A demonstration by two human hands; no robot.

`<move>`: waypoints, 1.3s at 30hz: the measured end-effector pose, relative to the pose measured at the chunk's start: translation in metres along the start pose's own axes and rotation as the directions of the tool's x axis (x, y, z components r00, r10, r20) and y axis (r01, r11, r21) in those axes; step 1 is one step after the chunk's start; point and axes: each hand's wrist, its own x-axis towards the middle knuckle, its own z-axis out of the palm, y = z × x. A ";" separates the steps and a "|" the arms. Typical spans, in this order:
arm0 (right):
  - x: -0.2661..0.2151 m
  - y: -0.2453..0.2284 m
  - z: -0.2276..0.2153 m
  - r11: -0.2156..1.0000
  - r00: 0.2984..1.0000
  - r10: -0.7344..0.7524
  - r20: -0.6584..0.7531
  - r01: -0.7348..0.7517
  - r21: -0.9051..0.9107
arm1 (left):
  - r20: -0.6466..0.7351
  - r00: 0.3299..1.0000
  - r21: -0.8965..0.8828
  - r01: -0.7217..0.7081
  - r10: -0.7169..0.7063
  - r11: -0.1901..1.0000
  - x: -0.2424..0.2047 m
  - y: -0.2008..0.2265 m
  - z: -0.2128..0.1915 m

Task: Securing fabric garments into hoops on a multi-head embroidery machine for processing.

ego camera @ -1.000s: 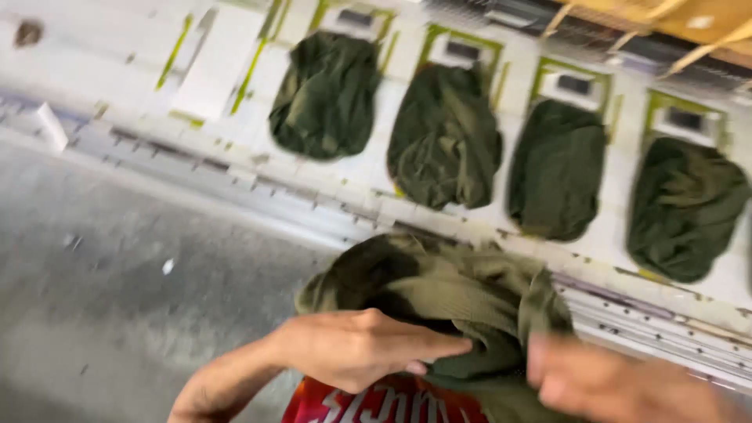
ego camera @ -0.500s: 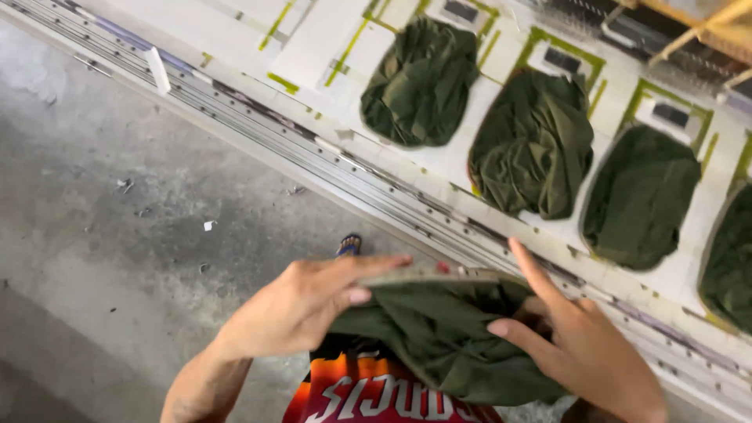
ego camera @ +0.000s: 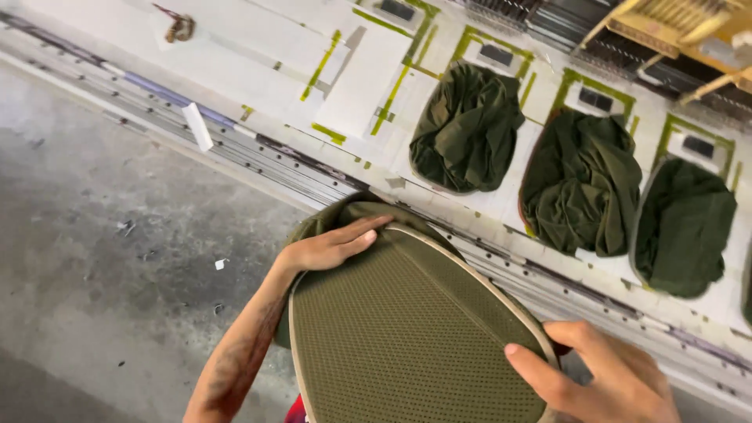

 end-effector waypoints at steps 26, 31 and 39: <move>0.239 0.294 0.278 0.630 0.706 0.548 0.448 -0.701 0.334 | 0.011 0.758 0.363 0.605 -0.652 0.709 0.124 -0.081 0.045; 0.169 0.295 0.320 0.728 0.862 0.488 0.137 -0.488 0.481 | -0.116 0.735 0.392 0.652 -0.668 0.649 0.150 -0.068 0.041; 0.092 0.164 0.198 0.031 0.782 0.299 0.547 -0.581 0.813 | -0.352 0.681 0.383 0.731 -0.642 0.565 0.183 -0.053 0.037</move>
